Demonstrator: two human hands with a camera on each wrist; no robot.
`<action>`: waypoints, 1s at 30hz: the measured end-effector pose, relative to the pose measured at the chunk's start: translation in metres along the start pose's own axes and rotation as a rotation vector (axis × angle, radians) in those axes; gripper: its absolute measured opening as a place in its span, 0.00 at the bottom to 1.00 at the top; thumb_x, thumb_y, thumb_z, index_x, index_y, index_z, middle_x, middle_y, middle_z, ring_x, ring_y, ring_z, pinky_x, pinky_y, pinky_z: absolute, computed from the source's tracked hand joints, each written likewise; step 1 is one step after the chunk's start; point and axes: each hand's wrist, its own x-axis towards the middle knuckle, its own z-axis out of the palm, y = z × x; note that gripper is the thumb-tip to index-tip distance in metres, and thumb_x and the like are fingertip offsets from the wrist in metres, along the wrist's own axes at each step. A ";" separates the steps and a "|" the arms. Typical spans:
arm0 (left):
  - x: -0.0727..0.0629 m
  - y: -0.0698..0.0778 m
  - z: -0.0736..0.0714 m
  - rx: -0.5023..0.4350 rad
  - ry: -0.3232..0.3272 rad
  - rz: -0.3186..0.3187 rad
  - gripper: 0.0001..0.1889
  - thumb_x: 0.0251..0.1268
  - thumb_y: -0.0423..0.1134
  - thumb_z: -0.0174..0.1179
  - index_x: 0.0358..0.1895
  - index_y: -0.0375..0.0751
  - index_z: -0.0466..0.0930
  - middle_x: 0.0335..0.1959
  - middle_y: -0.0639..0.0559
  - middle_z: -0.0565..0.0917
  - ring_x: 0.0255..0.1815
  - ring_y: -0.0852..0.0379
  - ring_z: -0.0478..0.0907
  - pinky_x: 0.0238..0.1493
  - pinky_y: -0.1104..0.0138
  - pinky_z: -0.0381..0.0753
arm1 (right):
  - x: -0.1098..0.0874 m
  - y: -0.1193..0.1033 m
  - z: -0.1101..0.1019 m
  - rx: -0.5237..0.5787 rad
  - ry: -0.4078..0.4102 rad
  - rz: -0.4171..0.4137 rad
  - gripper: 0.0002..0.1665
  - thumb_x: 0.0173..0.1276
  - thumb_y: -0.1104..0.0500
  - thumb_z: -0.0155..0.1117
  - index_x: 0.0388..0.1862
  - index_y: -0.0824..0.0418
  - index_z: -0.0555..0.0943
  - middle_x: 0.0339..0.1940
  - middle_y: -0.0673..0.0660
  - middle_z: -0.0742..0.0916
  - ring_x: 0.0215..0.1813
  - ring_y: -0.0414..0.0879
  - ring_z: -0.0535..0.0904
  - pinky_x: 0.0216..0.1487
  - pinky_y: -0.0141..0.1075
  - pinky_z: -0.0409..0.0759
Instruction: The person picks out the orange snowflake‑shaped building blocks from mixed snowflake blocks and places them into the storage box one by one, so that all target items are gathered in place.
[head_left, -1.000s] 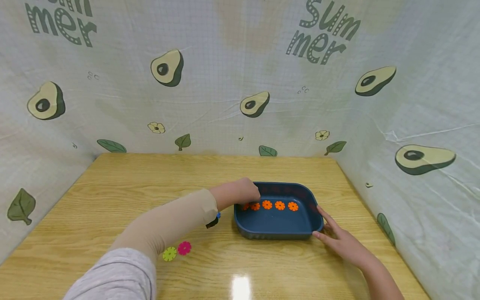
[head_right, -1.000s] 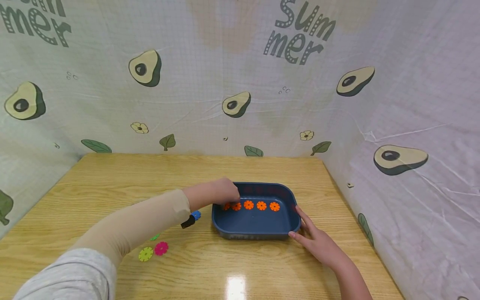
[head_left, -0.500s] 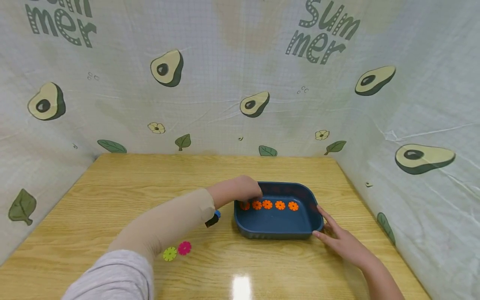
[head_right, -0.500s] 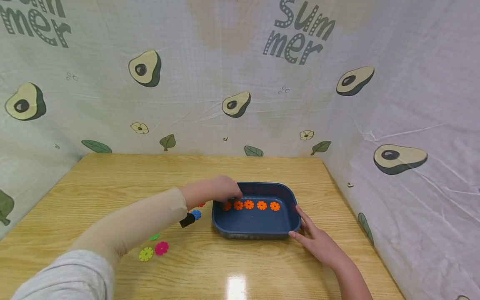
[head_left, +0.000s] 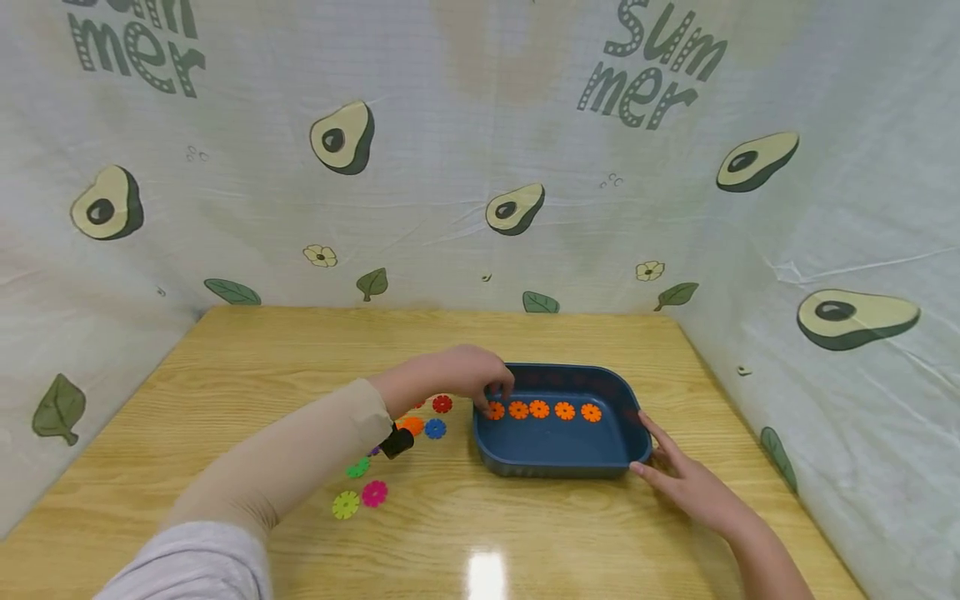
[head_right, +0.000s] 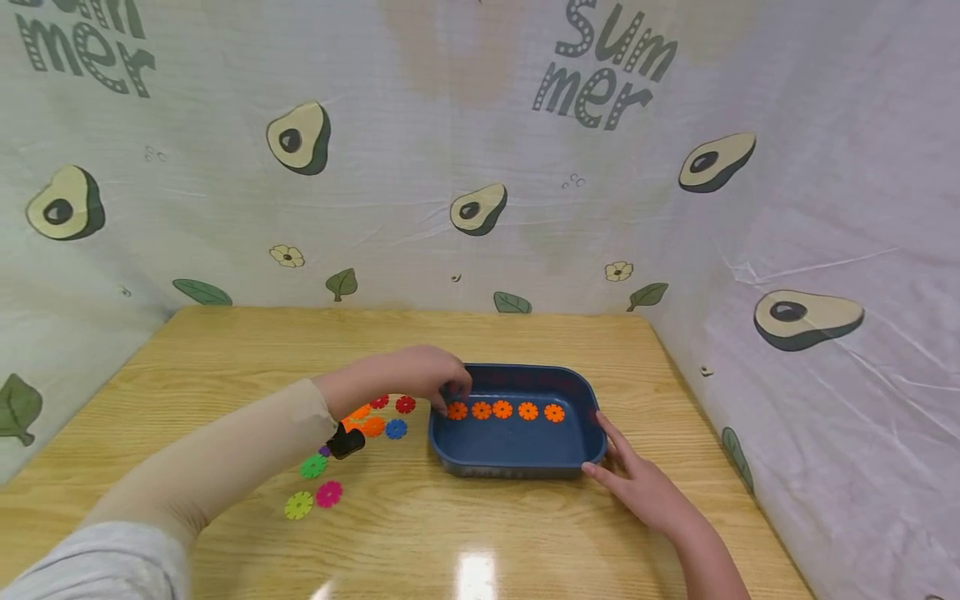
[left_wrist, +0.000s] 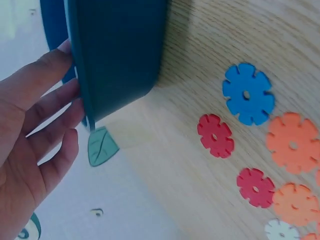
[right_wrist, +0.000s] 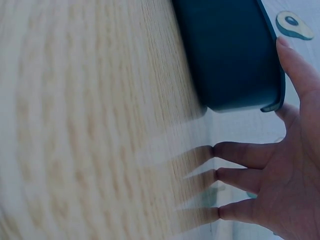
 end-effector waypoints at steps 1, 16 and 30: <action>-0.004 0.000 -0.001 -0.010 0.015 0.003 0.16 0.57 0.46 0.72 0.48 0.50 0.83 0.41 0.55 0.81 0.39 0.61 0.75 0.40 0.67 0.76 | 0.000 0.000 0.000 -0.001 -0.001 0.000 0.48 0.74 0.41 0.55 0.80 0.41 0.39 0.68 0.80 0.65 0.69 0.73 0.61 0.56 0.69 0.65; -0.057 -0.002 0.004 -0.119 0.223 0.025 0.18 0.56 0.41 0.72 0.50 0.46 0.83 0.40 0.53 0.82 0.40 0.54 0.79 0.40 0.67 0.77 | 0.000 0.001 0.002 -0.027 0.017 -0.013 0.47 0.74 0.42 0.55 0.80 0.40 0.38 0.66 0.81 0.66 0.68 0.73 0.63 0.54 0.71 0.64; -0.109 -0.008 0.039 -0.302 0.407 -0.193 0.18 0.54 0.43 0.74 0.47 0.43 0.83 0.37 0.54 0.82 0.38 0.55 0.78 0.39 0.66 0.77 | 0.000 -0.001 0.002 -0.020 0.007 -0.004 0.47 0.75 0.43 0.55 0.81 0.42 0.38 0.67 0.81 0.66 0.67 0.73 0.63 0.55 0.69 0.65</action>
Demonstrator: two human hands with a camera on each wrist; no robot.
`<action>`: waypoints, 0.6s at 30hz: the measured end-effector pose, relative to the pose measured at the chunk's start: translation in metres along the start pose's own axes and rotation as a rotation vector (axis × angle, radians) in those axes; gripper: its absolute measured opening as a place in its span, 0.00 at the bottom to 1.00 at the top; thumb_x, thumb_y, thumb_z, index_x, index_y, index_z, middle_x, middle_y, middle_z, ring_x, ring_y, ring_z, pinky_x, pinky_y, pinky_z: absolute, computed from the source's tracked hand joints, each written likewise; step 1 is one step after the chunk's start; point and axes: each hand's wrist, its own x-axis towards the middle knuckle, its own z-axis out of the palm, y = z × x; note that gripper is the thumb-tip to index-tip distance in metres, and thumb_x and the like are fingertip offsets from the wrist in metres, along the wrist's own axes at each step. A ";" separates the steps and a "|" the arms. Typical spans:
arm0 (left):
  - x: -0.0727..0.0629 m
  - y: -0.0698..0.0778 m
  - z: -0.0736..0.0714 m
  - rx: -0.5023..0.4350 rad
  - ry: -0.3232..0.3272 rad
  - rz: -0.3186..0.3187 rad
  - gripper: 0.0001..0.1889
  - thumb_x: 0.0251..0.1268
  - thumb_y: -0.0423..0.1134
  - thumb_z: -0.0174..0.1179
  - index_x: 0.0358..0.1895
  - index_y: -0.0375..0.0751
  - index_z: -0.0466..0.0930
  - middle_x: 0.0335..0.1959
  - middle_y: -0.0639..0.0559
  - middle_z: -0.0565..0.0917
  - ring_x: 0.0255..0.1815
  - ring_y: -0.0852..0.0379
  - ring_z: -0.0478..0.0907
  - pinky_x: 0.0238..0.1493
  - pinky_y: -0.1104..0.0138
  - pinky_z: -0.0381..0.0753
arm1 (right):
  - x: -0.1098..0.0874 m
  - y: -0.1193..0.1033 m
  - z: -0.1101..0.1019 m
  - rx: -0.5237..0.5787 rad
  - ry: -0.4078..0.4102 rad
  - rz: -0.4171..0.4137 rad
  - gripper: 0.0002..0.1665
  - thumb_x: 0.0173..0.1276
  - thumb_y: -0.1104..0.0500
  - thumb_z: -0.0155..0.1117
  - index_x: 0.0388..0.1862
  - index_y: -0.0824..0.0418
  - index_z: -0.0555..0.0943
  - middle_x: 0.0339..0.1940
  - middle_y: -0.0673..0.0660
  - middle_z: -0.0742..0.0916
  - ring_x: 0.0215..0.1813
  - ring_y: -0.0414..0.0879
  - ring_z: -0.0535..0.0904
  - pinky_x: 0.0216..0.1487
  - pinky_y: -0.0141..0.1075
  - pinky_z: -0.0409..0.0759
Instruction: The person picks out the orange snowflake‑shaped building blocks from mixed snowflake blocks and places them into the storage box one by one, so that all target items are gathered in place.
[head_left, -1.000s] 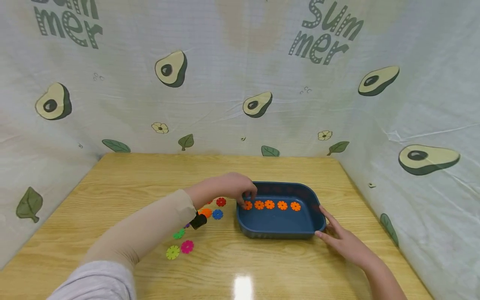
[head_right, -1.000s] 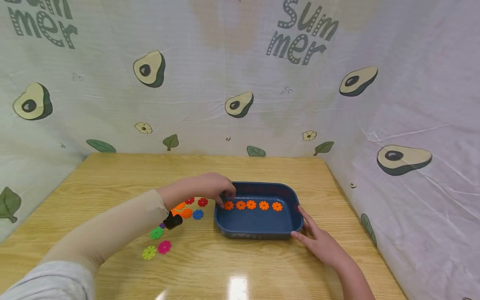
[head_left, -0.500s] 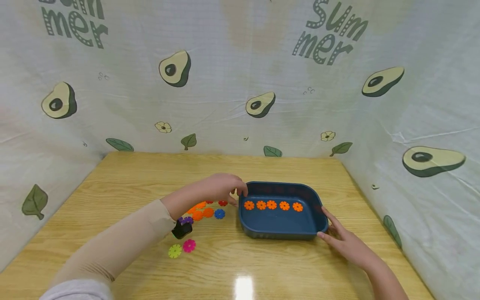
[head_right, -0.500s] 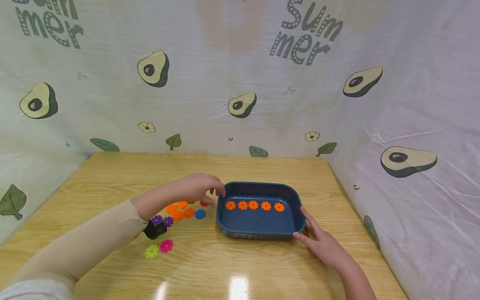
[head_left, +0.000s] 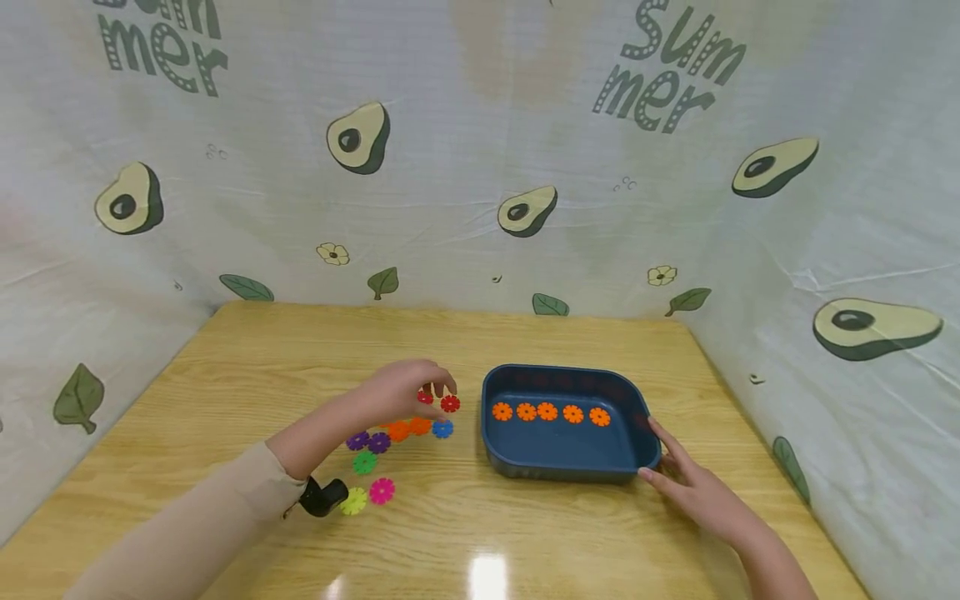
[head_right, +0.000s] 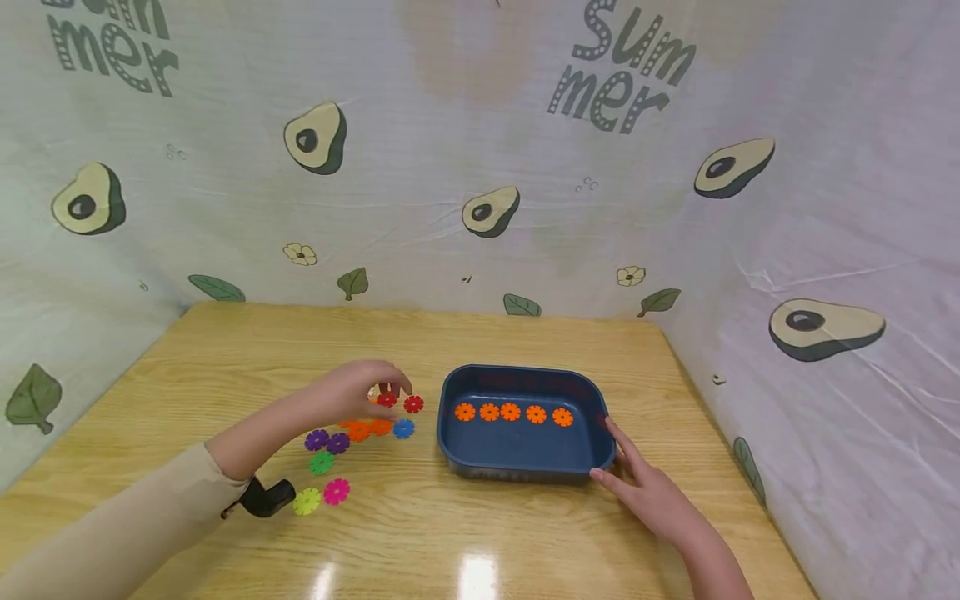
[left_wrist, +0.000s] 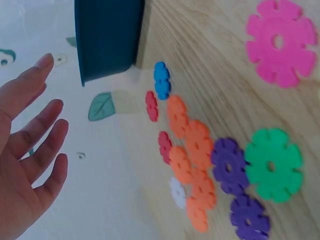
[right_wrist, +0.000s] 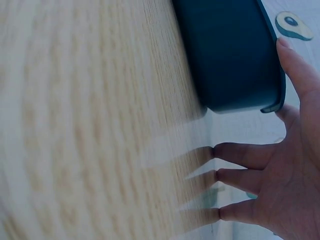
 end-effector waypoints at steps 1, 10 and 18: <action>-0.004 -0.003 0.000 -0.010 0.013 -0.015 0.18 0.54 0.43 0.74 0.48 0.43 0.83 0.36 0.55 0.81 0.38 0.56 0.78 0.39 0.66 0.77 | 0.000 0.000 0.000 0.000 -0.001 0.001 0.47 0.75 0.43 0.54 0.81 0.42 0.38 0.67 0.81 0.66 0.67 0.73 0.63 0.55 0.69 0.65; -0.029 -0.030 0.006 -0.092 0.051 -0.100 0.20 0.53 0.40 0.74 0.49 0.41 0.82 0.41 0.50 0.81 0.43 0.47 0.77 0.43 0.59 0.78 | -0.001 0.002 0.001 -0.011 0.001 0.004 0.48 0.74 0.42 0.55 0.80 0.41 0.38 0.66 0.80 0.68 0.66 0.72 0.65 0.55 0.68 0.66; -0.044 -0.064 0.012 -0.197 0.031 -0.208 0.23 0.50 0.38 0.76 0.51 0.39 0.82 0.43 0.47 0.79 0.44 0.47 0.75 0.45 0.57 0.78 | 0.000 0.002 0.000 -0.008 -0.005 0.007 0.48 0.74 0.42 0.55 0.80 0.41 0.38 0.66 0.80 0.68 0.67 0.72 0.65 0.54 0.68 0.66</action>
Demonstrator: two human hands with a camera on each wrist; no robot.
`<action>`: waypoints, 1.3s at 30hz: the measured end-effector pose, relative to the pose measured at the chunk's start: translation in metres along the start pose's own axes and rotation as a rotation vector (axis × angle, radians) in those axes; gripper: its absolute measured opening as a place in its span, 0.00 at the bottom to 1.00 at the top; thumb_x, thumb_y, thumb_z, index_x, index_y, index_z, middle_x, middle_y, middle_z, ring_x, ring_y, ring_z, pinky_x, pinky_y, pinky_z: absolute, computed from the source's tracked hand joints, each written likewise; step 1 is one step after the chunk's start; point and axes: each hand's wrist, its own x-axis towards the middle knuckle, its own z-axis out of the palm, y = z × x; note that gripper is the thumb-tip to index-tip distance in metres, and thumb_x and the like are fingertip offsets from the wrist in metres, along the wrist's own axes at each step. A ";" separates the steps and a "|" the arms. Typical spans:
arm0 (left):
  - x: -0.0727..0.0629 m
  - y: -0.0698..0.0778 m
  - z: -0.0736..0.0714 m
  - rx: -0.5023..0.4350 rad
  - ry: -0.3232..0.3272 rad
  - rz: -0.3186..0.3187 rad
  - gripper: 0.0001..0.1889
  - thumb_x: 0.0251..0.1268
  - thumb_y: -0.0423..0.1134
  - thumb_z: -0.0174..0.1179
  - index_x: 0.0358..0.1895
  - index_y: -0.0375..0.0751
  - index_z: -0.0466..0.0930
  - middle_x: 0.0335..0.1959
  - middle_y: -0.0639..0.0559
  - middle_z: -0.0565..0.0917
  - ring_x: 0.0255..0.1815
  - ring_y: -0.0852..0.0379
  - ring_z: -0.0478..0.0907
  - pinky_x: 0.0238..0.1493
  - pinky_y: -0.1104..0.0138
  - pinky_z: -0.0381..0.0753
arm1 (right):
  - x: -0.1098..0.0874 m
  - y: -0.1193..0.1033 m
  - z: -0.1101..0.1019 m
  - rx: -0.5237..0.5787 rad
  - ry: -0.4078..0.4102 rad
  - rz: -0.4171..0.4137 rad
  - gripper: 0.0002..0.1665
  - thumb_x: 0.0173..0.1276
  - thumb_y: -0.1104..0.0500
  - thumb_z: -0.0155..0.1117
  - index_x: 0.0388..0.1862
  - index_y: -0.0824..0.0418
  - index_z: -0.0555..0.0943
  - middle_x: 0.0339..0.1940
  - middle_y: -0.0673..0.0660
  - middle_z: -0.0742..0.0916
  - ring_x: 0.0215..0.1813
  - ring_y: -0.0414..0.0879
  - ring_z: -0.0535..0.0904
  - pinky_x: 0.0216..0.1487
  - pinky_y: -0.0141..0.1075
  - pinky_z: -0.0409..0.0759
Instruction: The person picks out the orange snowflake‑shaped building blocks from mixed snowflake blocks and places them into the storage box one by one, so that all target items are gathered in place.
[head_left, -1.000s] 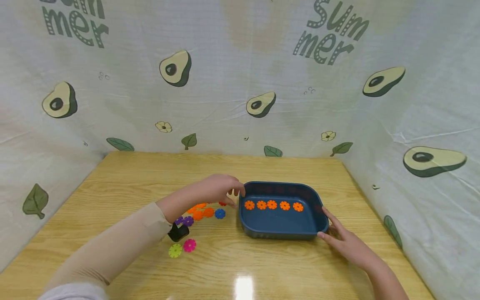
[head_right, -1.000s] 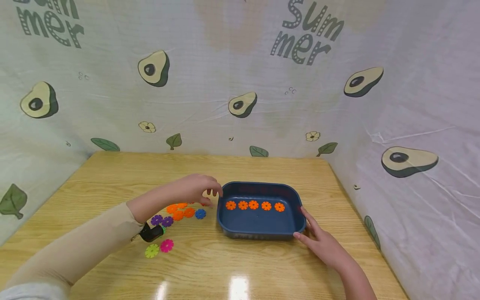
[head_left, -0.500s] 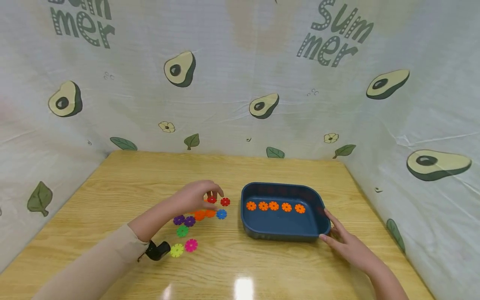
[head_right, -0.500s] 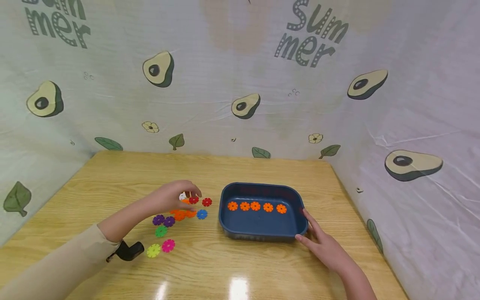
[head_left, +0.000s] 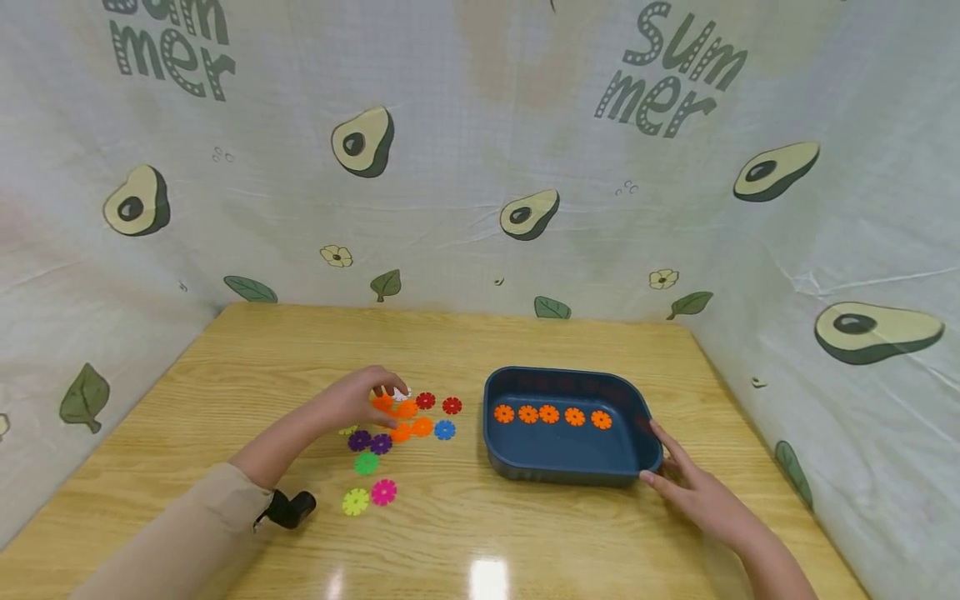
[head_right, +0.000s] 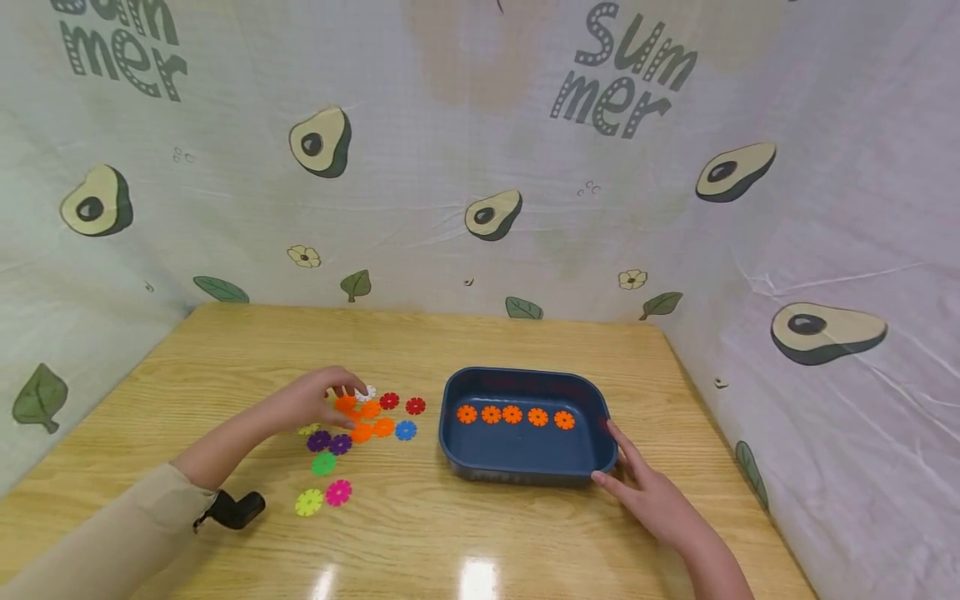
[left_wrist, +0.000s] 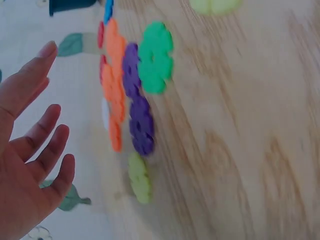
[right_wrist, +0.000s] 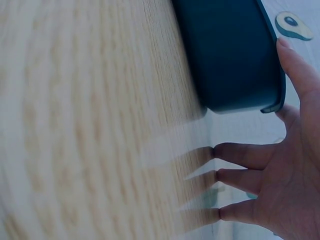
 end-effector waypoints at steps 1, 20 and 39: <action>0.000 -0.005 0.000 -0.013 -0.001 -0.009 0.23 0.50 0.38 0.76 0.51 0.39 0.82 0.43 0.47 0.79 0.44 0.47 0.75 0.45 0.56 0.78 | 0.000 0.000 0.000 -0.003 -0.001 0.003 0.48 0.74 0.41 0.55 0.80 0.41 0.37 0.66 0.80 0.67 0.67 0.72 0.65 0.54 0.69 0.66; 0.012 -0.056 -0.004 -0.111 -0.070 -0.123 0.21 0.56 0.39 0.72 0.54 0.43 0.81 0.44 0.48 0.78 0.40 0.51 0.72 0.43 0.60 0.75 | 0.001 0.000 0.000 -0.004 -0.008 -0.001 0.48 0.75 0.42 0.54 0.80 0.42 0.37 0.68 0.80 0.65 0.67 0.73 0.63 0.53 0.69 0.66; 0.020 -0.075 -0.005 -0.244 -0.118 -0.055 0.13 0.60 0.33 0.68 0.48 0.37 0.81 0.35 0.48 0.75 0.38 0.51 0.68 0.39 0.63 0.71 | 0.001 0.000 0.002 -0.008 0.004 0.004 0.48 0.75 0.42 0.54 0.80 0.42 0.37 0.68 0.81 0.65 0.67 0.74 0.62 0.54 0.71 0.64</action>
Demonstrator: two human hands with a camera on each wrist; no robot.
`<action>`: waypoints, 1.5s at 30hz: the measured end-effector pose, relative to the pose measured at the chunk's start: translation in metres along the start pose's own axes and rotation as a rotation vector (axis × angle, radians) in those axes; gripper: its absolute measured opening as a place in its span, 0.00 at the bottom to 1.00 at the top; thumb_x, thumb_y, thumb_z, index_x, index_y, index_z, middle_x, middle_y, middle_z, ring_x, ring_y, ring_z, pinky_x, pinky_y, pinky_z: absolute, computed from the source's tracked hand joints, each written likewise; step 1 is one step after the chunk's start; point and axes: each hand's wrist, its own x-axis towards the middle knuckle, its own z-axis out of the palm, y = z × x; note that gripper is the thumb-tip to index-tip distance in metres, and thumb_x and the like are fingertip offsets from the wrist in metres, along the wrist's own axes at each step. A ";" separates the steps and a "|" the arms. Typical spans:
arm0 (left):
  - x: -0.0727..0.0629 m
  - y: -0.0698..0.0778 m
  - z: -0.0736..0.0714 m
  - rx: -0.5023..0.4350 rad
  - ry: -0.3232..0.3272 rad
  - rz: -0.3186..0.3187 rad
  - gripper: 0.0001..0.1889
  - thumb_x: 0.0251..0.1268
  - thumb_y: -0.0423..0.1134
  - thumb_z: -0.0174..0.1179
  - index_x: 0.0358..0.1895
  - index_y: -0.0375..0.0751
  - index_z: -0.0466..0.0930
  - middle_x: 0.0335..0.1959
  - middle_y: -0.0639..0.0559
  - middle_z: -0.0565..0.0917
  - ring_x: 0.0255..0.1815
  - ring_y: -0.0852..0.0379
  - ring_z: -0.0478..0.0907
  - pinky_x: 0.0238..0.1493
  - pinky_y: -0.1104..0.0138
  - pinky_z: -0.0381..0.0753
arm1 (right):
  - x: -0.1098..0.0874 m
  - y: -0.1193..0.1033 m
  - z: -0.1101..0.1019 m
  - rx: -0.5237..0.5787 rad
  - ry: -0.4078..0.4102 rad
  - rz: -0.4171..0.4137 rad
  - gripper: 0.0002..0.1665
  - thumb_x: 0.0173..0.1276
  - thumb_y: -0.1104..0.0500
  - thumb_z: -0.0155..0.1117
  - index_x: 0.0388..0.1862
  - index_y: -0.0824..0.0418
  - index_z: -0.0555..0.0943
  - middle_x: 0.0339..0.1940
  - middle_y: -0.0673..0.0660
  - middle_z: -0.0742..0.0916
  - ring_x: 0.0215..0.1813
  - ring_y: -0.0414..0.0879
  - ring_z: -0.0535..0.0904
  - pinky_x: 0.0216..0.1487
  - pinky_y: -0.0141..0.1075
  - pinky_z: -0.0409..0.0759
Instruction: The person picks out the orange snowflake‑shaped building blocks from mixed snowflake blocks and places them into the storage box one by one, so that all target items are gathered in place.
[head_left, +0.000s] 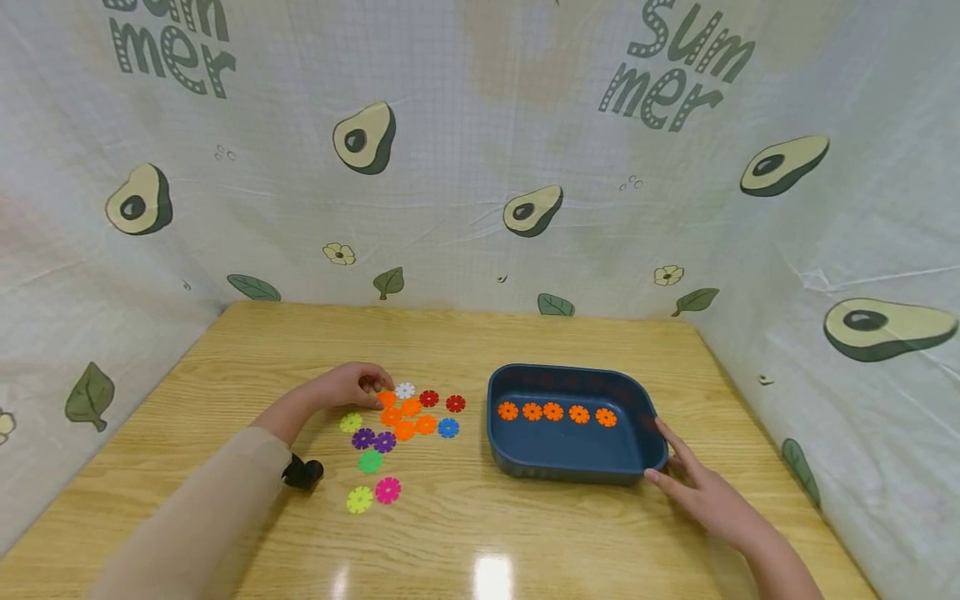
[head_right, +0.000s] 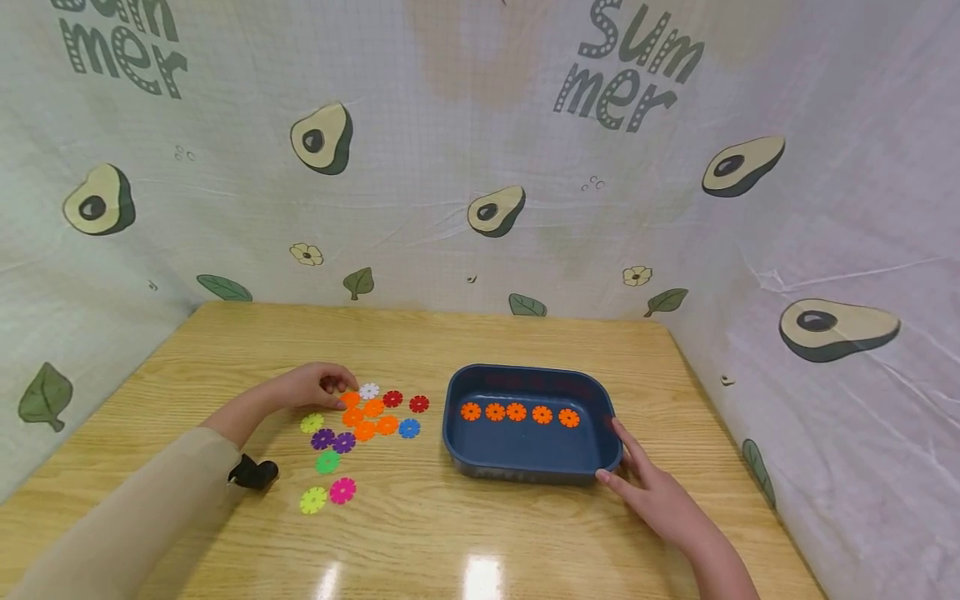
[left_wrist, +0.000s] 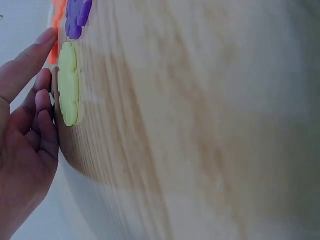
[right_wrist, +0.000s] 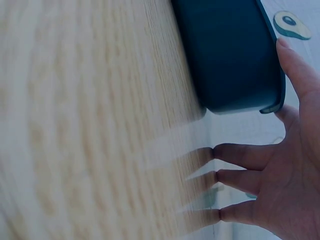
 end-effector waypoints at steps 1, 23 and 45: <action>0.000 0.001 0.000 0.007 0.000 -0.004 0.12 0.60 0.33 0.68 0.47 0.38 0.82 0.35 0.48 0.75 0.37 0.52 0.68 0.39 0.63 0.70 | 0.000 0.000 0.000 0.000 0.001 -0.003 0.48 0.75 0.42 0.54 0.80 0.42 0.37 0.68 0.81 0.65 0.67 0.74 0.63 0.54 0.70 0.64; 0.001 0.005 0.005 0.042 0.039 -0.015 0.11 0.58 0.32 0.70 0.42 0.44 0.79 0.38 0.52 0.78 0.37 0.52 0.70 0.42 0.61 0.73 | 0.001 0.003 0.000 0.006 -0.006 -0.012 0.48 0.75 0.42 0.54 0.80 0.42 0.37 0.67 0.81 0.66 0.67 0.74 0.63 0.54 0.70 0.65; 0.001 0.017 0.005 -0.085 0.134 -0.071 0.15 0.61 0.32 0.68 0.50 0.38 0.80 0.33 0.48 0.80 0.32 0.52 0.75 0.36 0.64 0.77 | 0.000 0.002 -0.001 0.003 -0.003 -0.009 0.47 0.75 0.42 0.54 0.80 0.41 0.37 0.67 0.81 0.66 0.67 0.74 0.64 0.54 0.70 0.65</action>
